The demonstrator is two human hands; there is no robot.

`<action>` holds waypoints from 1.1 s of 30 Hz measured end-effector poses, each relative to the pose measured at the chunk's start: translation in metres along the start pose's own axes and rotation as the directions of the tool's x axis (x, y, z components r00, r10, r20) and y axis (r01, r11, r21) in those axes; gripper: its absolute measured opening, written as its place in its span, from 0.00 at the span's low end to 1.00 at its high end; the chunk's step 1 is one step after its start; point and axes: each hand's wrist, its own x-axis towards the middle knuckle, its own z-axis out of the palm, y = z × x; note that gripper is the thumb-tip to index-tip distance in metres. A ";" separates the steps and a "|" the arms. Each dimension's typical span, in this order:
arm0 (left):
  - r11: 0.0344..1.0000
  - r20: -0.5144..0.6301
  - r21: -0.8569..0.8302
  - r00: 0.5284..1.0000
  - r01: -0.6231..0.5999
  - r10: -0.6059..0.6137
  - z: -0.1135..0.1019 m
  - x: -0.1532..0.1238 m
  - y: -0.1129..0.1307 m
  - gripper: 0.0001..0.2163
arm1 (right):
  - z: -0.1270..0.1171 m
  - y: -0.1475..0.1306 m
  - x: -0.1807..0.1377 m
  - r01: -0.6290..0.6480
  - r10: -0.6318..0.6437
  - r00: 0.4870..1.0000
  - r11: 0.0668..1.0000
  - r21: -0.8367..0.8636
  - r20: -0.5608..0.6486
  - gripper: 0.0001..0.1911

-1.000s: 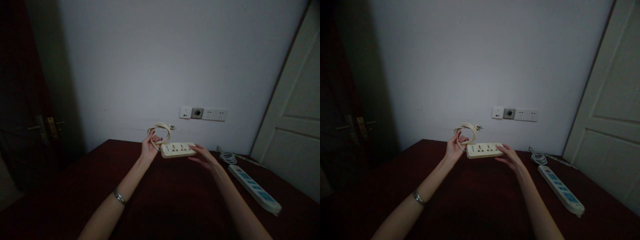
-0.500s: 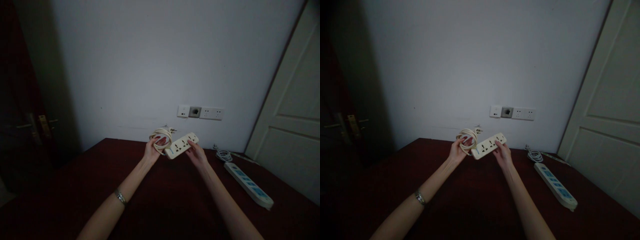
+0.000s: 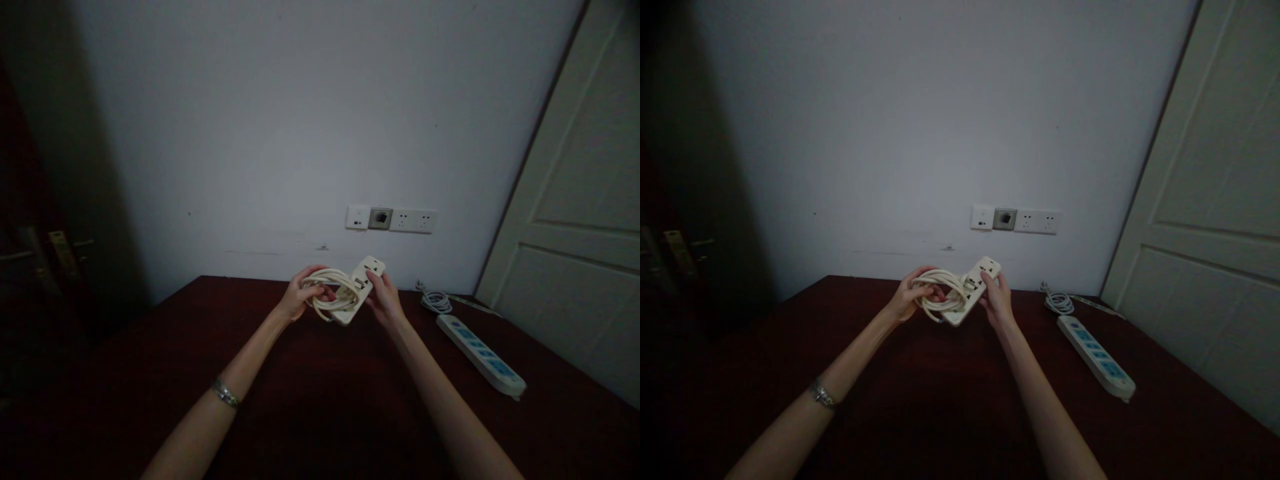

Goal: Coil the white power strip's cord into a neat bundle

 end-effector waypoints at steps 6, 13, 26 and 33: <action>0.973 -0.058 -0.210 0.993 0.092 -0.106 0.013 0.000 -0.018 0.11 | 0.000 -0.001 0.002 0.148 -0.154 0.988 0.976 -0.160 -0.024 0.24; 0.907 -0.301 -0.397 0.914 0.141 -0.274 0.016 0.007 -0.043 0.04 | -0.013 -0.012 0.008 0.199 -0.215 0.975 0.960 -0.199 -0.062 0.25; 0.920 -0.350 0.384 0.934 0.074 0.071 0.001 -0.005 -0.071 0.06 | -0.019 -0.014 0.012 0.253 -0.264 0.964 0.930 -0.266 -0.008 0.28; 0.908 -0.263 0.392 0.964 0.150 -0.046 0.001 0.001 -0.066 0.10 | -0.023 -0.007 0.016 0.040 -0.046 0.996 0.997 -0.071 -0.074 0.18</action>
